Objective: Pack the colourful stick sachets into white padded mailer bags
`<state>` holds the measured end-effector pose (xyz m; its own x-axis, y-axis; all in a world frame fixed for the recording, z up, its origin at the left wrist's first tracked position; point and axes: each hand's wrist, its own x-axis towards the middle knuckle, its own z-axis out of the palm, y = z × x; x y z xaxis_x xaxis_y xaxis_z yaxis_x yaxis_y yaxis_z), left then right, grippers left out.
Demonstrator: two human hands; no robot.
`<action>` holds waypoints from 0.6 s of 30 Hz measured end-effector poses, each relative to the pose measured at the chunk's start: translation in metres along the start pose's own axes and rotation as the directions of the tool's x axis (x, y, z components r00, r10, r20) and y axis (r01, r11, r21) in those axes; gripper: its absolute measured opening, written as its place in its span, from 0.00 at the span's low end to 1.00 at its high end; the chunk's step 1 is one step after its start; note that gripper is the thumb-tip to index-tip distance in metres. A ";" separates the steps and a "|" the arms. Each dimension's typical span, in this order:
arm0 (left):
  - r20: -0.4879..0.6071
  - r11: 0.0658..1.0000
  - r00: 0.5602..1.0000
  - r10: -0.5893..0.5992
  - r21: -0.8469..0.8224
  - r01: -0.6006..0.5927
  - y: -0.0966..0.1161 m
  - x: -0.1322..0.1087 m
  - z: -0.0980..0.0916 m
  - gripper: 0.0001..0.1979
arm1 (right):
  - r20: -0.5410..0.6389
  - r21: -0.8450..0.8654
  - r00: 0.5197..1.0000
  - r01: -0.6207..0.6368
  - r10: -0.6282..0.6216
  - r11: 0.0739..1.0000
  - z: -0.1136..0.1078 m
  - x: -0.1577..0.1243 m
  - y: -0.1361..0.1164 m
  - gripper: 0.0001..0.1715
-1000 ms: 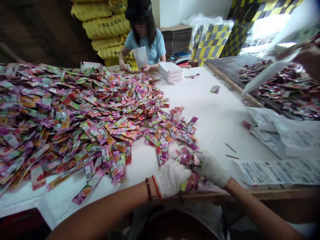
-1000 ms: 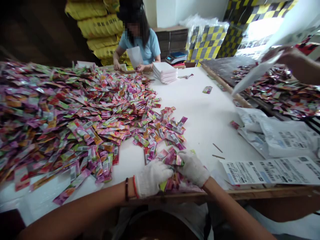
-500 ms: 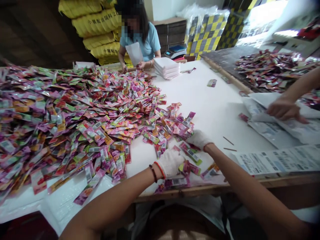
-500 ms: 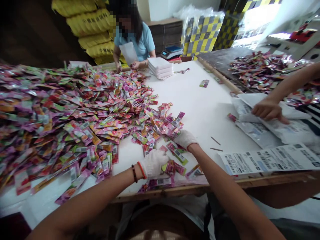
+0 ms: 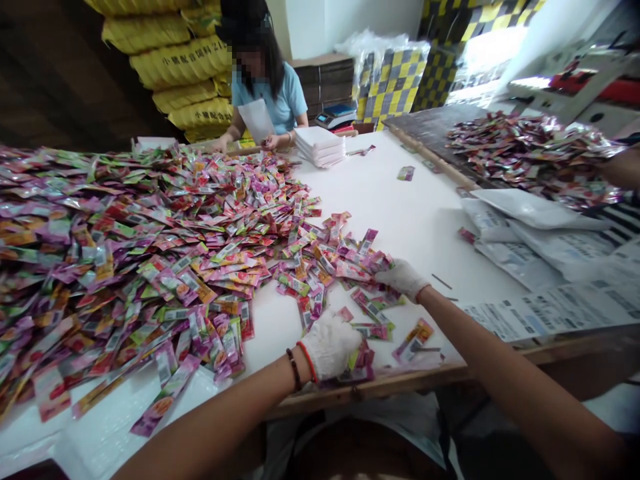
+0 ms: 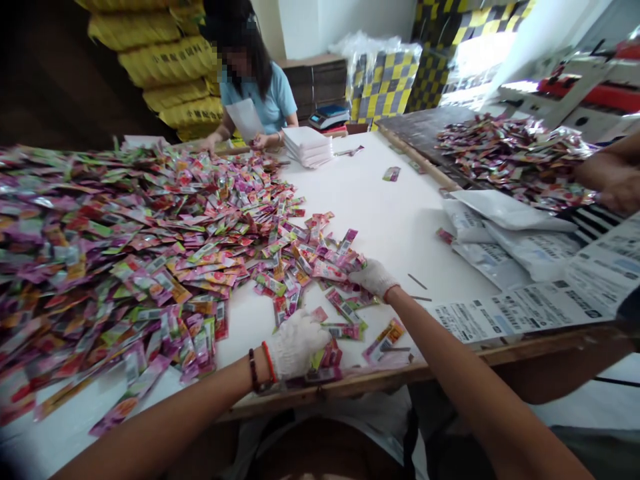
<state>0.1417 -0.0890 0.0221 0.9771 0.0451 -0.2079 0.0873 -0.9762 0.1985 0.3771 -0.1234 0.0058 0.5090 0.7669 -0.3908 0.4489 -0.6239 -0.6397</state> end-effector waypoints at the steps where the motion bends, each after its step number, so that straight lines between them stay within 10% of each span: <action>1: -0.009 0.999 1.000 -0.025 -0.026 0.025 -0.001 0.000 -0.005 0.06 | -0.007 0.015 1.000 0.001 -0.001 1.000 -0.007 -0.003 0.003 0.09; 6: -0.115 0.985 0.984 -0.139 -0.122 0.125 0.010 0.010 -0.015 0.07 | -0.011 -0.097 0.986 0.166 -0.168 0.981 -0.025 -0.024 0.022 0.06; 10: -0.116 0.984 0.977 -0.179 -0.035 0.176 0.038 0.030 0.007 0.07 | 0.085 -0.482 0.895 0.421 -0.437 0.768 -0.006 -0.042 0.027 0.13; 18: -0.217 0.957 0.940 -0.263 -0.179 0.227 0.036 0.016 0.004 0.04 | 0.084 -0.669 0.904 0.364 -0.420 0.648 -0.014 -0.054 0.035 0.18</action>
<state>0.1596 -0.1242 0.0225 0.9376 0.3454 -0.0398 0.3399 -0.8864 0.3142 0.3760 -0.1887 0.0138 0.2094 0.9677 -0.1402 0.9675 -0.2258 -0.1139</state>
